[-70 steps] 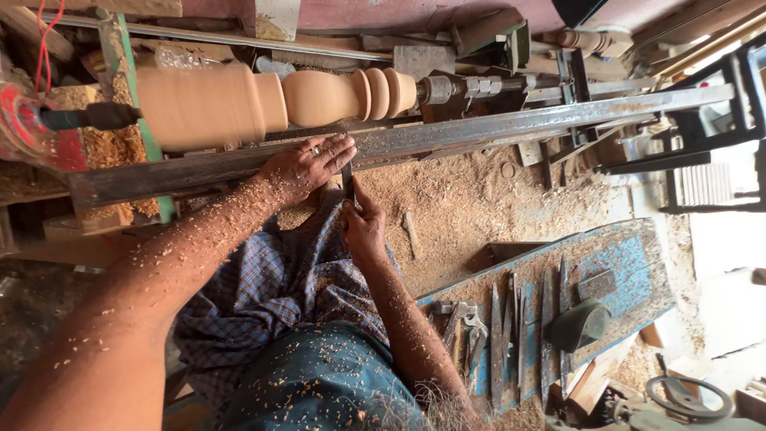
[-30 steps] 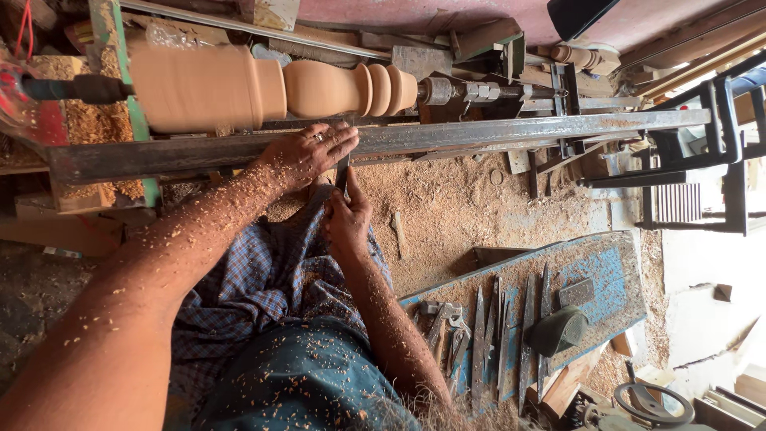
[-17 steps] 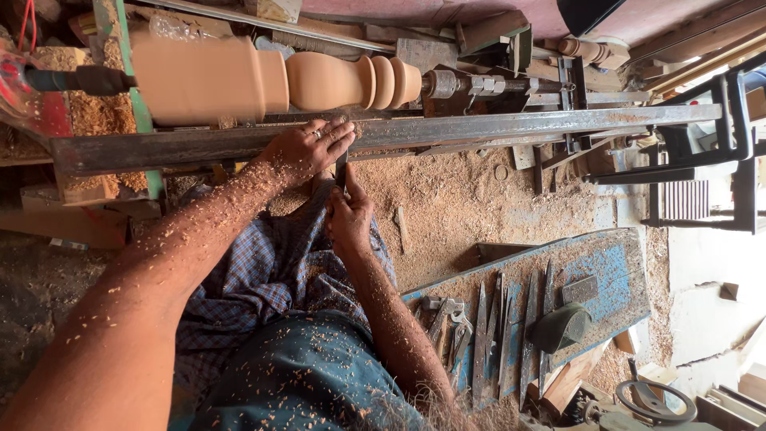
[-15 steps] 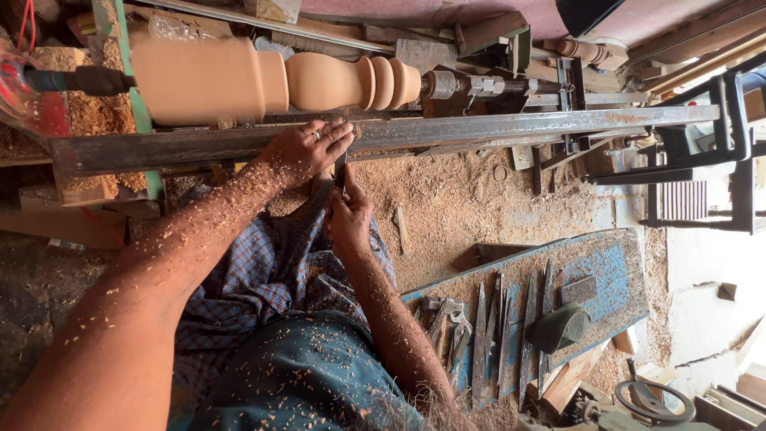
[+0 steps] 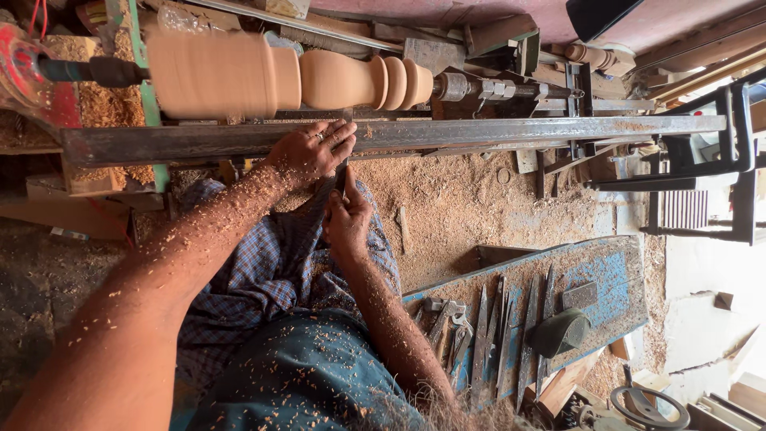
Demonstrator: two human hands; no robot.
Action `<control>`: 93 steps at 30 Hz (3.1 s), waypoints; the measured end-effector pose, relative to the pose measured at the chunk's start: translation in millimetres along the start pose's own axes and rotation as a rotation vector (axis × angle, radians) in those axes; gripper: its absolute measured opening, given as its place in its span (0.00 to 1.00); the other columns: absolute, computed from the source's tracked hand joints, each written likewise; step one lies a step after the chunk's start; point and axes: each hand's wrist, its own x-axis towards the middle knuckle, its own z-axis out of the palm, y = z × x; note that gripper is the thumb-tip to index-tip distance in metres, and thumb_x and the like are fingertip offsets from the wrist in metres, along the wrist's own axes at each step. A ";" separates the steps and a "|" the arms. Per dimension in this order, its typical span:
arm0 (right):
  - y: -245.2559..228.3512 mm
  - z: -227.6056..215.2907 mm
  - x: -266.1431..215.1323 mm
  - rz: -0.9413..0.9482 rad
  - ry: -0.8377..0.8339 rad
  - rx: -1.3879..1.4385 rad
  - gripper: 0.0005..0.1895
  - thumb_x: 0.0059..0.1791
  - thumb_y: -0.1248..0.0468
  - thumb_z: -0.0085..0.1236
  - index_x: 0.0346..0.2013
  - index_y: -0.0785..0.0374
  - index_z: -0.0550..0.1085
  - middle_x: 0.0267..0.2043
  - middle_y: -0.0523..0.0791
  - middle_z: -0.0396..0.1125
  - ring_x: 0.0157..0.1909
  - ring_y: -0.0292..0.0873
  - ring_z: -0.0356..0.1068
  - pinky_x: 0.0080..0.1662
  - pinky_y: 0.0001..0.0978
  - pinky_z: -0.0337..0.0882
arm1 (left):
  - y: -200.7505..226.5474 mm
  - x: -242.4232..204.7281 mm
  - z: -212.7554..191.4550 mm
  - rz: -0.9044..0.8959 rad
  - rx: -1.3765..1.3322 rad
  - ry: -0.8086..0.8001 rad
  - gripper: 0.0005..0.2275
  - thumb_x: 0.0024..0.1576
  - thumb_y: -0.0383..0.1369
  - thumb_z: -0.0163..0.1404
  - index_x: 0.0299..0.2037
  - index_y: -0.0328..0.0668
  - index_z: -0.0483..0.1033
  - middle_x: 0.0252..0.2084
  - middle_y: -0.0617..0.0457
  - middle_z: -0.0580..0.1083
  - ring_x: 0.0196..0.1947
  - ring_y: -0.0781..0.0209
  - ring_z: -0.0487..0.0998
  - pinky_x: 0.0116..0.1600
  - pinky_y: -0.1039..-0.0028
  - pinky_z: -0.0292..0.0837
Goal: The person shapes a rotating wooden workpiece on a lathe using various chisels and gouges. They repeatedly switch tools, refine contours, and remove wood shavings while maintaining control of the spinning piece.
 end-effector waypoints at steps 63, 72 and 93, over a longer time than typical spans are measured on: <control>-70.9 -146.4 104.6 -0.192 -0.386 -0.852 0.25 0.52 0.68 0.60 0.65 0.53 0.72 0.26 0.35 0.68 0.25 0.26 0.57 0.29 0.22 0.62 | 8.4 33.0 -19.6 0.024 -0.005 -0.051 0.23 0.62 0.38 0.46 0.67 0.38 0.66 0.71 0.48 0.67 0.69 0.54 0.68 0.68 0.66 0.69; -77.2 -148.2 104.4 -0.074 -0.329 -0.879 0.25 0.52 0.66 0.59 0.65 0.50 0.72 0.24 0.36 0.69 0.21 0.28 0.54 0.25 0.25 0.58 | 8.4 31.8 0.4 0.047 0.069 -0.111 0.25 0.64 0.38 0.45 0.72 0.42 0.60 0.74 0.51 0.61 0.72 0.58 0.63 0.73 0.70 0.62; -85.6 -154.8 110.8 -0.069 -0.346 -0.730 0.25 0.52 0.69 0.59 0.65 0.54 0.72 0.23 0.35 0.66 0.22 0.28 0.53 0.26 0.23 0.57 | 7.4 48.8 -5.7 0.038 0.039 -0.279 0.27 0.65 0.29 0.38 0.76 0.46 0.47 0.78 0.55 0.50 0.76 0.61 0.51 0.78 0.68 0.47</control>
